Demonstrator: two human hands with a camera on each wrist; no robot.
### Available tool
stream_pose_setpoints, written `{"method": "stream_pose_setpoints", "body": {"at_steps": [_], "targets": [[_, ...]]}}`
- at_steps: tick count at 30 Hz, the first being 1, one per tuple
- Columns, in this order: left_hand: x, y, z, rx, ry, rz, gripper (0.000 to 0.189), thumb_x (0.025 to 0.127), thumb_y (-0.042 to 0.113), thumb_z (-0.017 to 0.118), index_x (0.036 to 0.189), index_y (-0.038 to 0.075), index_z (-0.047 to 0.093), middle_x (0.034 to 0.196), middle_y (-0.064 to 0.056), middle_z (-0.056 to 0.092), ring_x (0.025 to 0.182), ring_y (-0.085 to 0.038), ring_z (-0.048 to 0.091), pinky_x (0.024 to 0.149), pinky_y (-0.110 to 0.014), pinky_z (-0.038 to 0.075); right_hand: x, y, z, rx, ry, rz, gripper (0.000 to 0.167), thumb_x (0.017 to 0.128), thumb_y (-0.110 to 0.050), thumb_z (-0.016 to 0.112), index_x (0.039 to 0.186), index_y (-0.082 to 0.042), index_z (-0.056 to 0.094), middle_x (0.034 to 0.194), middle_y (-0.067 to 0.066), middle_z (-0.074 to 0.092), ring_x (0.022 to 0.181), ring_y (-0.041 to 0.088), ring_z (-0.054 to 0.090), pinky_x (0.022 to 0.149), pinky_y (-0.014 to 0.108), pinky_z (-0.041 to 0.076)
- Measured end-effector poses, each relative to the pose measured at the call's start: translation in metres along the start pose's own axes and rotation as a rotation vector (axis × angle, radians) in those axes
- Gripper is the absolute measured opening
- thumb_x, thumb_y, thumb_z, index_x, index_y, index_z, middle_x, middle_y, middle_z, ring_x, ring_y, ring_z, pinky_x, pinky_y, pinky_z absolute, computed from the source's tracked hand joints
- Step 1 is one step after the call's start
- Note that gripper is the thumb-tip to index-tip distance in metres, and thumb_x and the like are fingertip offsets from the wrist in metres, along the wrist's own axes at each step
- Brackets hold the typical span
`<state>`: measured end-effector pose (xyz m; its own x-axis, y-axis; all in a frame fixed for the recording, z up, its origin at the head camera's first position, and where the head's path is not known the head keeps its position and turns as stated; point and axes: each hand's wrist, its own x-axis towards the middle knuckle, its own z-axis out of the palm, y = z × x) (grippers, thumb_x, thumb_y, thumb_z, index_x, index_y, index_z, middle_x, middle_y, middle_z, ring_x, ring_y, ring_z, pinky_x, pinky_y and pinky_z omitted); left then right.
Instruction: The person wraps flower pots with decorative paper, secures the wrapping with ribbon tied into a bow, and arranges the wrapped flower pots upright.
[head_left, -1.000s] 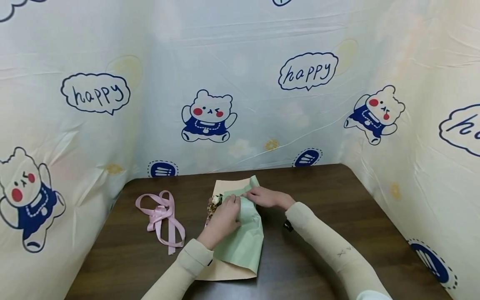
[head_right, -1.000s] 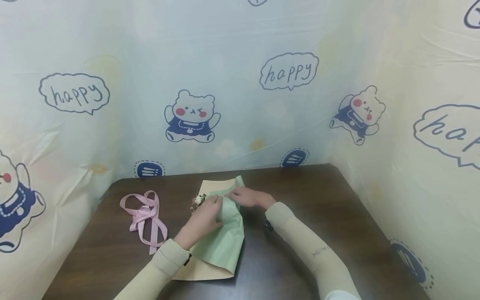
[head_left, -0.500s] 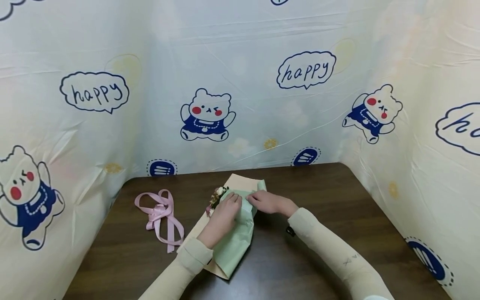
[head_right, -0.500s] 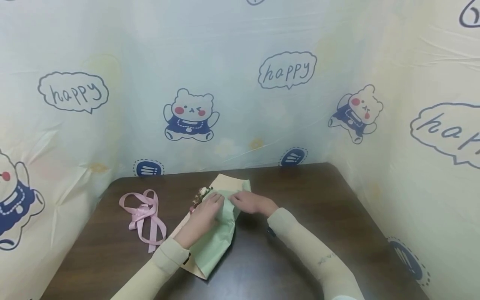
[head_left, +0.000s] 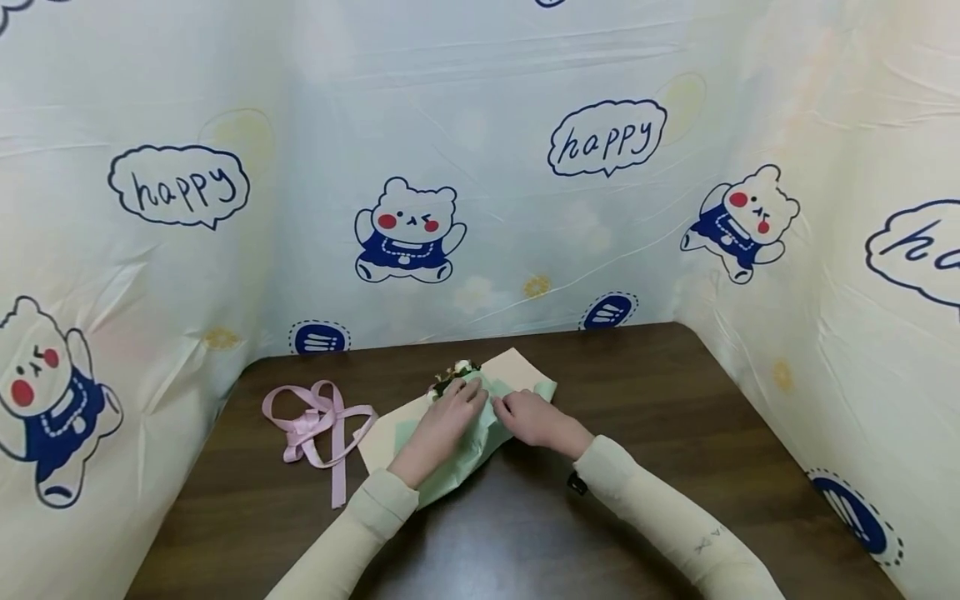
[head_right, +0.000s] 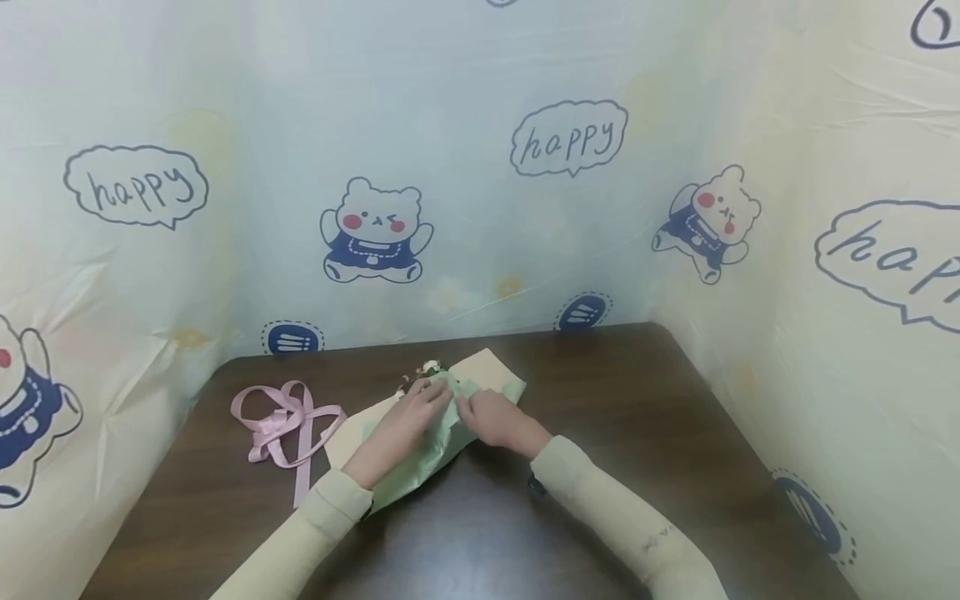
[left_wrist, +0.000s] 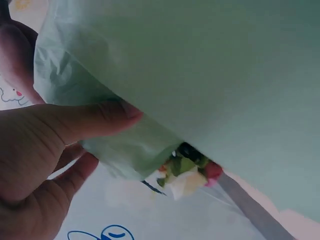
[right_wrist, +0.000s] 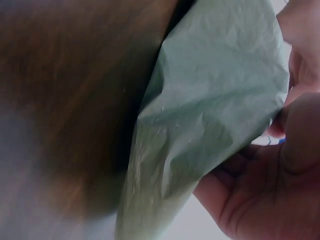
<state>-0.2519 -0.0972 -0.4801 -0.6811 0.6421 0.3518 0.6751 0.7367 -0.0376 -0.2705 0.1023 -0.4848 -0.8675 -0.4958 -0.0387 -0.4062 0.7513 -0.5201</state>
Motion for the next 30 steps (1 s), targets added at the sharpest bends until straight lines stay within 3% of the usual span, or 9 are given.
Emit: {"method": "stream_pose_setpoints", "body": {"at_steps": [4,9,12,18,23,30], "targets": [[0.0,-0.003,0.001,-0.063,-0.017,0.007,0.05,0.089,-0.013,0.069,0.132,0.01,0.065,0.138,-0.02,0.049,0.119,-0.032,0.054,0.071,-0.039,0.058,-0.005,-0.003,0.006,-0.033,0.071,0.013,0.057,0.111,-0.033,0.032,0.058,-0.017,0.044,0.049,-0.005,0.037,0.044,0.013,0.037,0.052,0.029,0.038],[0.003,-0.006,0.002,-0.063,0.003,0.075,0.037,0.097,-0.008,0.061,0.129,0.011,0.065,0.123,-0.011,0.051,0.107,-0.024,0.05,0.075,-0.033,0.053,-0.012,-0.006,0.008,-0.023,0.129,0.04,0.06,0.111,-0.033,0.033,0.054,-0.018,0.042,0.046,-0.006,0.035,0.041,0.012,0.036,0.046,0.028,0.034],[0.007,-0.006,0.004,-0.067,0.02,0.098,0.034,0.099,-0.006,0.059,0.127,0.011,0.065,0.122,-0.01,0.052,0.106,-0.023,0.05,0.076,-0.033,0.053,-0.014,-0.006,0.006,-0.027,0.152,0.058,0.06,0.11,-0.033,0.034,0.053,-0.018,0.042,0.046,-0.006,0.035,0.04,0.012,0.036,0.045,0.028,0.034],[0.014,-0.005,0.009,-0.109,0.028,0.113,0.044,0.094,-0.011,0.063,0.132,0.01,0.065,0.131,-0.014,0.052,0.113,-0.025,0.054,0.076,-0.034,0.056,-0.018,-0.003,0.0,-0.052,0.181,0.084,0.059,0.11,-0.031,0.036,0.053,-0.017,0.042,0.046,-0.005,0.036,0.041,0.013,0.037,0.044,0.028,0.034],[0.018,-0.005,0.014,-0.17,0.036,0.126,0.056,0.088,-0.02,0.063,0.135,0.011,0.063,0.127,-0.012,0.052,0.11,-0.023,0.053,0.073,-0.03,0.053,-0.022,0.001,-0.005,-0.068,0.206,0.102,0.059,0.109,-0.032,0.04,0.052,-0.016,0.042,0.047,-0.003,0.037,0.041,0.014,0.039,0.043,0.029,0.034],[0.013,-0.015,0.018,-0.292,0.032,0.113,0.074,0.076,-0.031,0.057,0.14,0.006,0.061,0.125,-0.013,0.052,0.109,-0.021,0.053,0.082,-0.031,0.051,-0.019,0.003,-0.003,-0.15,0.214,0.102,0.063,0.108,-0.044,0.041,0.051,-0.017,0.04,0.046,-0.004,0.035,0.041,0.015,0.039,0.045,0.03,0.033]]}}
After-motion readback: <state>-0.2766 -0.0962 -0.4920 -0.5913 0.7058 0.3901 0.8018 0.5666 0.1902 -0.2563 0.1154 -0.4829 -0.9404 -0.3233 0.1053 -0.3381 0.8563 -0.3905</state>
